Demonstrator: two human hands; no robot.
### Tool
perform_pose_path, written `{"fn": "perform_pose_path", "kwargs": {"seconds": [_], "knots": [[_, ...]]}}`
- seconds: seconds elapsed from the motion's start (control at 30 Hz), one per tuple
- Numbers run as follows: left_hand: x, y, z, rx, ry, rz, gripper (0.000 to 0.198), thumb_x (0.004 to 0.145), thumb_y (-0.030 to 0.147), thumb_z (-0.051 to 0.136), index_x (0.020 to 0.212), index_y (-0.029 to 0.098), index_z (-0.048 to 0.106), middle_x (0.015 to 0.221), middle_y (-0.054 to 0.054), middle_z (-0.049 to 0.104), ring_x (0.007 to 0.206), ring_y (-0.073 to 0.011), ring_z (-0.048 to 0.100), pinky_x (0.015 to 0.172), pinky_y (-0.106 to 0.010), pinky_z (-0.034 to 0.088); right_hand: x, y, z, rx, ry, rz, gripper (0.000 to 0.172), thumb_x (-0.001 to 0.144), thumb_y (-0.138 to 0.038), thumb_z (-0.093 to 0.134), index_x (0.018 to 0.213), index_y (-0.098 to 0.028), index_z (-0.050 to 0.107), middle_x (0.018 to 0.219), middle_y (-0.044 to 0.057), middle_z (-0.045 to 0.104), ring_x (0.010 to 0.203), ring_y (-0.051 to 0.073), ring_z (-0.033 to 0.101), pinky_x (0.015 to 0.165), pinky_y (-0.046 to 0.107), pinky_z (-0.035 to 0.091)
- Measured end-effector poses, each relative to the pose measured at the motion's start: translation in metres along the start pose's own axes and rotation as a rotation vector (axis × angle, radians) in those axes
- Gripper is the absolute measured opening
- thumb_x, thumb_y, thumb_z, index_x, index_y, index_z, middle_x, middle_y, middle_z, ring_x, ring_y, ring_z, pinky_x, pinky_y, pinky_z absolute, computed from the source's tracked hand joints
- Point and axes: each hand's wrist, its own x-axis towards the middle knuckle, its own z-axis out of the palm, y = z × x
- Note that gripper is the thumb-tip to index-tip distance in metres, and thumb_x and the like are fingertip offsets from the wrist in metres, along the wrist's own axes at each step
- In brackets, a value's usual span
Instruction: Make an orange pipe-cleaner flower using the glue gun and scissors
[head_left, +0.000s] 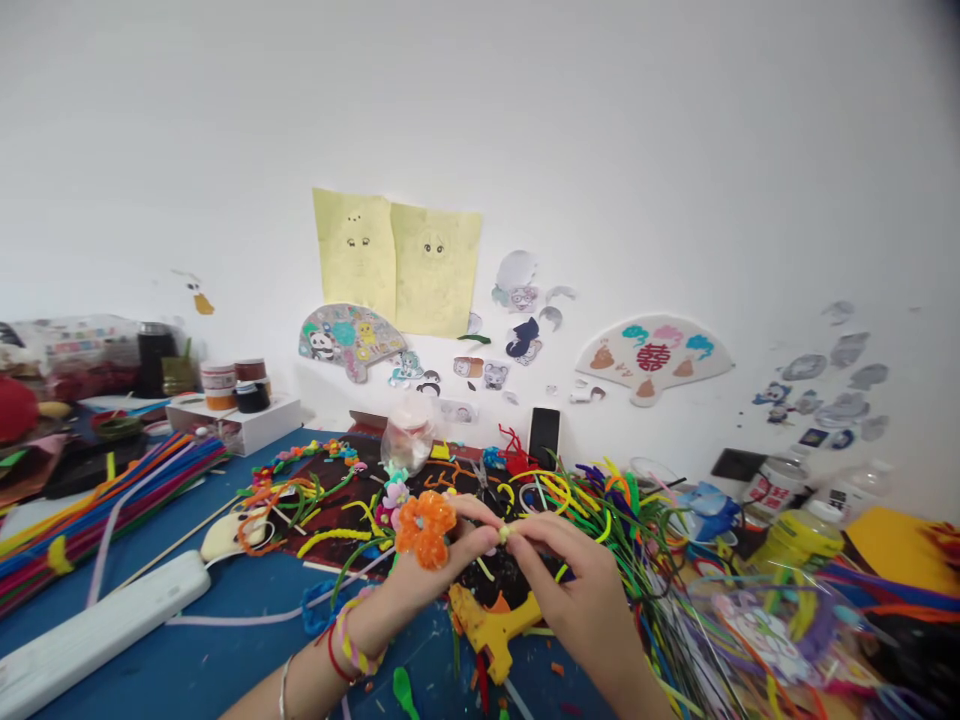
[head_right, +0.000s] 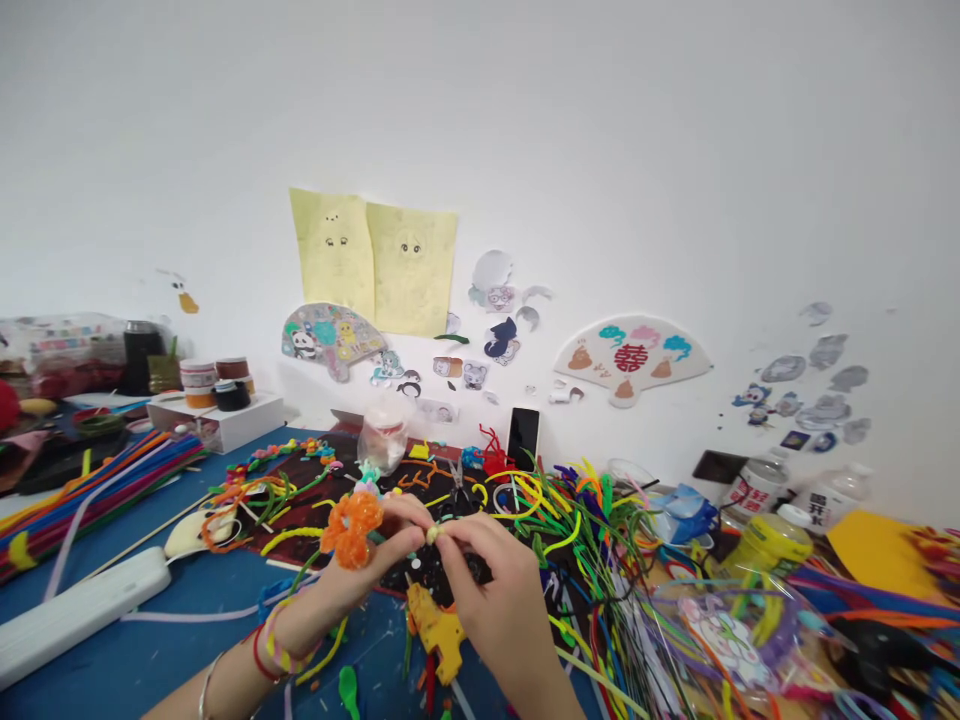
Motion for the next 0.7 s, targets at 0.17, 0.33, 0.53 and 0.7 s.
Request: {"fn": "perform_pose_path", "kwargs": {"seconds": [0.17, 0.33, 0.53, 0.7], "knots": [[-0.002, -0.004, 0.004, -0.063, -0.009, -0.114, 0.017, 0.077, 0.034, 0.061, 0.078, 0.018, 0.065, 0.071, -0.001, 0.063, 0.066, -0.0134, 0.055, 0.062, -0.025, 0.044, 0.002, 0.002, -0.001, -0.013, 0.027, 0.011, 0.008, 0.083, -0.02, 0.055, 0.078, -0.019, 0.061, 0.078, 0.002, 0.063, 0.071, 0.014, 0.059, 0.064, 0.022, 0.047], [-0.003, -0.006, 0.015, -0.2, 0.028, -0.276, 0.019, 0.075, 0.035, 0.062, 0.079, 0.017, 0.066, 0.074, -0.002, 0.065, 0.067, -0.0144, 0.057, 0.056, -0.024, 0.043, 0.005, 0.007, 0.001, -0.04, 0.059, -0.04, 0.008, 0.083, -0.018, 0.054, 0.079, -0.019, 0.061, 0.078, 0.003, 0.063, 0.071, 0.014, 0.059, 0.064, 0.024, 0.047], [-0.012, 0.0, 0.02, -0.138, 0.094, -0.258, 0.018, 0.074, 0.036, 0.063, 0.076, 0.018, 0.065, 0.075, -0.001, 0.065, 0.073, -0.0153, 0.058, 0.067, -0.026, 0.045, 0.008, 0.01, -0.016, -0.067, -0.076, -0.217, 0.011, 0.083, -0.014, 0.055, 0.084, -0.02, 0.063, 0.081, 0.002, 0.066, 0.078, 0.014, 0.06, 0.072, 0.026, 0.048], [-0.02, 0.006, 0.021, -0.005, 0.096, -0.242, 0.017, 0.074, 0.037, 0.063, 0.078, 0.021, 0.065, 0.068, 0.0, 0.062, 0.062, -0.0134, 0.054, 0.057, -0.024, 0.044, 0.007, 0.007, -0.025, -0.112, -0.06, -0.295, 0.011, 0.08, -0.01, 0.058, 0.084, -0.02, 0.062, 0.081, 0.003, 0.065, 0.079, 0.015, 0.059, 0.074, 0.029, 0.048]]}}
